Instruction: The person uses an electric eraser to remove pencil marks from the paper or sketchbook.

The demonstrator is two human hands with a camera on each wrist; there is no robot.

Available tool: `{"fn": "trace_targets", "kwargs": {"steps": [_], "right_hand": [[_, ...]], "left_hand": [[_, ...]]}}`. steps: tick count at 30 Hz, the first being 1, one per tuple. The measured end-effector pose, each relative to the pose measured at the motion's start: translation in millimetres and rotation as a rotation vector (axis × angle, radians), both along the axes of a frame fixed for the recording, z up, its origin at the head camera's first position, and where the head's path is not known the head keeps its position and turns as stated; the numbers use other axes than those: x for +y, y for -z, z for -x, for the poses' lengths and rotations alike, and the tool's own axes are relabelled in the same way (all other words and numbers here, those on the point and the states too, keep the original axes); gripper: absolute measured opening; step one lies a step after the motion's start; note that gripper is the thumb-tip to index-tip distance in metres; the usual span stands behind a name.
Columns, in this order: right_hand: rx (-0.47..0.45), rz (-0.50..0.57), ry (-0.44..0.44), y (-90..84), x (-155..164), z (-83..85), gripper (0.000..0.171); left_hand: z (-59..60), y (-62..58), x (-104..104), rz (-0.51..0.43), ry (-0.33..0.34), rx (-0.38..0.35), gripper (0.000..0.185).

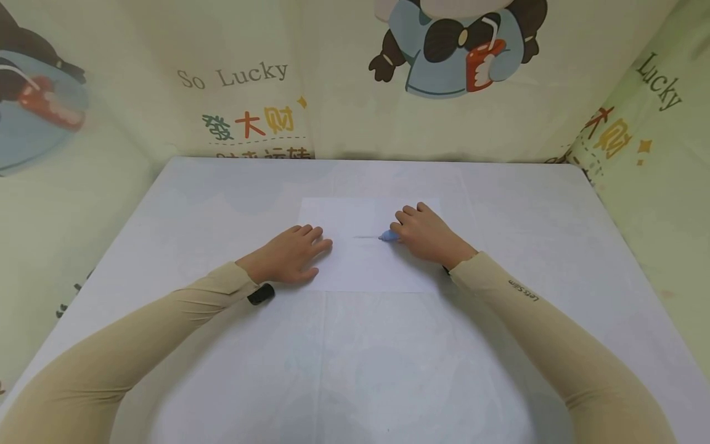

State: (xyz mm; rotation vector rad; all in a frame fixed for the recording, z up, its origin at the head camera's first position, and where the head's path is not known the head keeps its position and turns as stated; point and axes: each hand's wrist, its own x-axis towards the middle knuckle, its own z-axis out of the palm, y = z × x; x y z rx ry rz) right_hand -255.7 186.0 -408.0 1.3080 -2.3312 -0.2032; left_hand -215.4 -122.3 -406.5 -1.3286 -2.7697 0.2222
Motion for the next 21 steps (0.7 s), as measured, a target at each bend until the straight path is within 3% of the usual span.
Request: {"fn": "trace_targets", "kwargs": {"steps": [21], "right_hand": [[-0.002, 0.019, 0.042, -0.6, 1.7, 0.6, 0.019]], "left_hand": [[0.8, 0.4, 0.0, -0.007, -0.011, -0.028, 0.041]]}}
